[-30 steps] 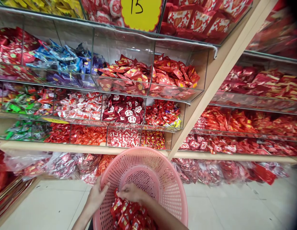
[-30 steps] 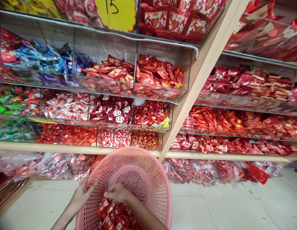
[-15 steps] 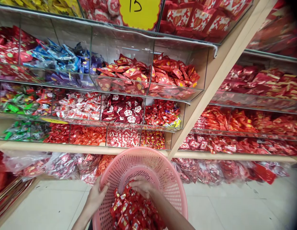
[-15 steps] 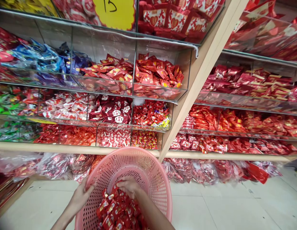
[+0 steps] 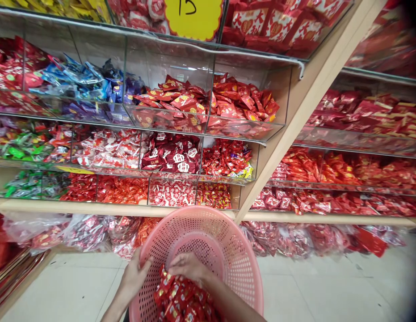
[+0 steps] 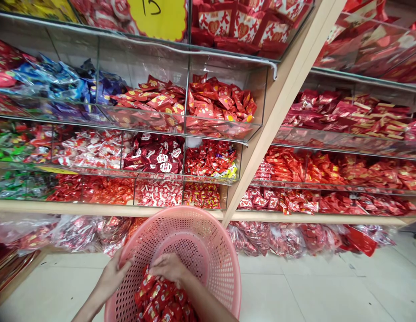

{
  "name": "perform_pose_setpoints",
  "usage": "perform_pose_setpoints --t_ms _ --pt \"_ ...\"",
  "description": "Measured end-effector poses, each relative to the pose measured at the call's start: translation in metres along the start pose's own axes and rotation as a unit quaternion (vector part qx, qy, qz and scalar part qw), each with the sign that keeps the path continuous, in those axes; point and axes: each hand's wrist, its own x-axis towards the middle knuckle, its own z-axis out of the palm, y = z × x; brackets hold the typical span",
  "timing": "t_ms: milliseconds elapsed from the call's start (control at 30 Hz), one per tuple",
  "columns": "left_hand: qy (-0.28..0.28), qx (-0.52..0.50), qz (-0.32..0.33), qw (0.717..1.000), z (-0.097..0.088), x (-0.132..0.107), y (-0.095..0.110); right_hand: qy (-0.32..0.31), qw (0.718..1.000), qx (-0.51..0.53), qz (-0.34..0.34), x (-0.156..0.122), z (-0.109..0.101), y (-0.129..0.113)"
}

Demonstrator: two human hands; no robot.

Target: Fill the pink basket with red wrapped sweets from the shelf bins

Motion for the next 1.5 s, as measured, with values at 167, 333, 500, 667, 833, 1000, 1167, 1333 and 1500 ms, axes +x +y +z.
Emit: perform_pose_setpoints --t_ms 167,333,500,667,833,1000,1167,1333,1500 --pt "0.006 -0.025 0.001 1.0 0.0 0.0 0.001 -0.054 0.998 0.0 -0.012 0.002 0.02 0.008" --pt "0.023 -0.014 0.015 1.0 0.001 0.002 -0.002 -0.054 0.995 -0.087 -0.022 -0.001 0.03 0.018" --pt "0.014 0.0 0.006 1.0 0.002 0.005 -0.01 0.046 0.947 -0.285 -0.14 -0.022 0.025 -0.009" --pt "0.028 0.008 -0.017 0.999 0.006 0.006 -0.018 0.076 0.913 -0.322 -0.24 -0.056 -0.008 -0.096" --pt "0.033 0.019 -0.022 0.999 0.007 0.007 -0.02 0.169 0.84 -0.362 -0.367 -0.075 -0.052 -0.207" --pt "0.022 -0.004 -0.002 1.0 0.008 0.009 -0.018 0.271 0.678 -0.56 -0.391 -0.062 -0.096 -0.303" --pt "0.011 -0.008 -0.011 1.0 0.011 0.011 -0.023 0.244 0.568 -0.755 -0.219 -0.025 -0.11 -0.346" --pt "0.027 0.01 -0.02 0.999 0.014 0.014 -0.033 0.216 0.577 -0.78 -0.111 0.014 -0.101 -0.354" --pt "0.027 0.014 -0.033 0.999 0.016 0.015 -0.041 0.22 0.565 -0.791 -0.081 0.047 -0.102 -0.355"
